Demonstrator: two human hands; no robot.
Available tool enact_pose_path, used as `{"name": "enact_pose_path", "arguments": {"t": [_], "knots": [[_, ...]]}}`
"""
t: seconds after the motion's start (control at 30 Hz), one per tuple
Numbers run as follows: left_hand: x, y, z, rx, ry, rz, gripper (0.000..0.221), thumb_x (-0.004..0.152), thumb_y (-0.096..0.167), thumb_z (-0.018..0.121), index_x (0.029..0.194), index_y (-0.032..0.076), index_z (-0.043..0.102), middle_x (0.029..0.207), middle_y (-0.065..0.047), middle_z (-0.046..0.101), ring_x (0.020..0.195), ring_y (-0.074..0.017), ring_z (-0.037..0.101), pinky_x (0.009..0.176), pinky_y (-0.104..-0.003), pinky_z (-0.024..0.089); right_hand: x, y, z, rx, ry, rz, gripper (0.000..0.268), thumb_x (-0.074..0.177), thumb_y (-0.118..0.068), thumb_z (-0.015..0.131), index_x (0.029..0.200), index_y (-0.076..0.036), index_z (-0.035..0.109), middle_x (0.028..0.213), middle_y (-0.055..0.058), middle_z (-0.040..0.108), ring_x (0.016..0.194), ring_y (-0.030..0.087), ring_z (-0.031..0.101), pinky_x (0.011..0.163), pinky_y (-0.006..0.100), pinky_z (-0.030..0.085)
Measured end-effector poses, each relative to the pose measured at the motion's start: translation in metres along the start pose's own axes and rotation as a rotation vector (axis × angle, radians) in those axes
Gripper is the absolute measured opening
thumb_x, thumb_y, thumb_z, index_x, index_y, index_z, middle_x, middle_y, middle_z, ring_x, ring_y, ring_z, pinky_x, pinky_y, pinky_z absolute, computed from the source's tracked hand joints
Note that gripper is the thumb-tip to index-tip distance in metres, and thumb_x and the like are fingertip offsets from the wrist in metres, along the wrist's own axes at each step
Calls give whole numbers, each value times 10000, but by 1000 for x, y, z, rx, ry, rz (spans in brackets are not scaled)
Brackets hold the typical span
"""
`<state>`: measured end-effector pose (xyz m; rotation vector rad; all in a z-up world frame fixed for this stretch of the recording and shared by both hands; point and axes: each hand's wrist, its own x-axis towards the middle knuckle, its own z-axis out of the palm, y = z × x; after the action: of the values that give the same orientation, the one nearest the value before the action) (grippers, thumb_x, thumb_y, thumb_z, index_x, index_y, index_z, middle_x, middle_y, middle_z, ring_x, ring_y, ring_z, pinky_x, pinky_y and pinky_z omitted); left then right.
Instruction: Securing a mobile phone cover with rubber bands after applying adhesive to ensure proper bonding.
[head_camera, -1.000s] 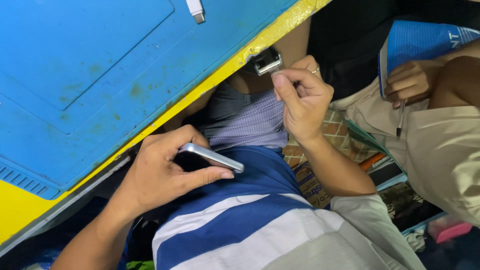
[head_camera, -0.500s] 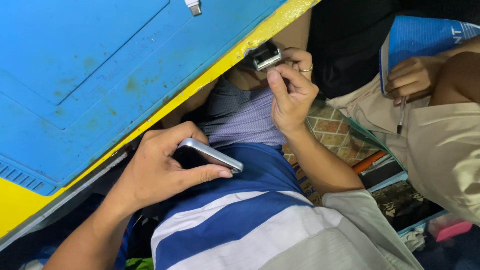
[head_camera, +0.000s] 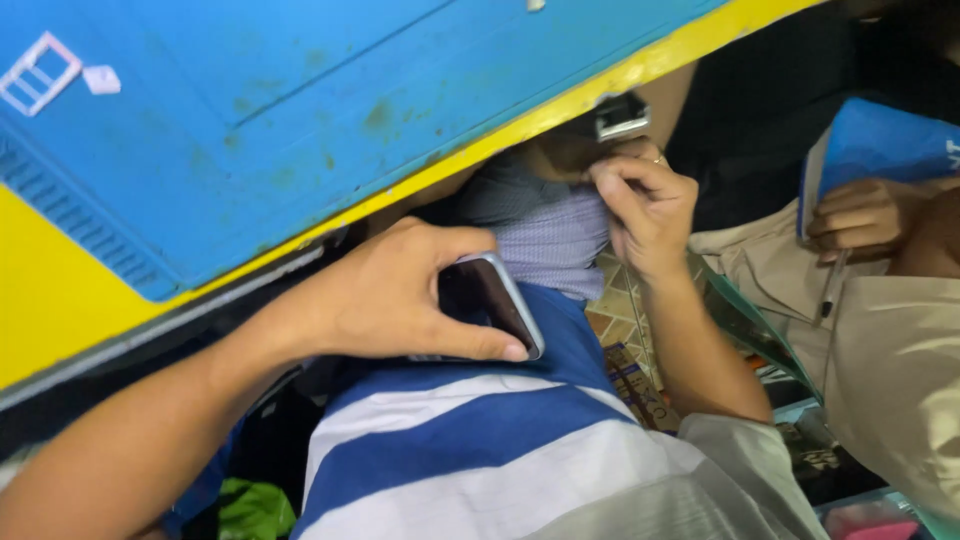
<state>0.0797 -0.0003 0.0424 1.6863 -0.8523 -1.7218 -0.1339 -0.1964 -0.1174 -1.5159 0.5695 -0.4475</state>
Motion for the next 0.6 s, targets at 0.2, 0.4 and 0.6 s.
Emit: {"name": "enact_pose_path", "arguments": {"t": [0.2,0.4,0.6], "knots": [[2,3,-1,216,-184,-175,464,684,606,852,800,193,674,611,26,628,592,-139,570,596,-328,420,5,-121,16,101,-747,393,96,938,-152,695,898,-65,704,938,87,712,849,147,684,770,244,576],[-1,-1,0,284,-265,-186,485,724,620,834,840,187,648,649,-14,669,677,-220,645,645,-363,464,8,-149,36,150,-1008,526,32,896,-46,709,868,-40,693,936,120,741,849,191,728,795,272,595],[-4,-10,2,289,-282,-162,524,658,641,835,918,209,690,766,-17,749,806,-260,710,684,-387,497,6,-152,49,101,-1028,669,45,853,1,730,835,-40,722,868,99,734,810,172,717,758,249,568]]}}
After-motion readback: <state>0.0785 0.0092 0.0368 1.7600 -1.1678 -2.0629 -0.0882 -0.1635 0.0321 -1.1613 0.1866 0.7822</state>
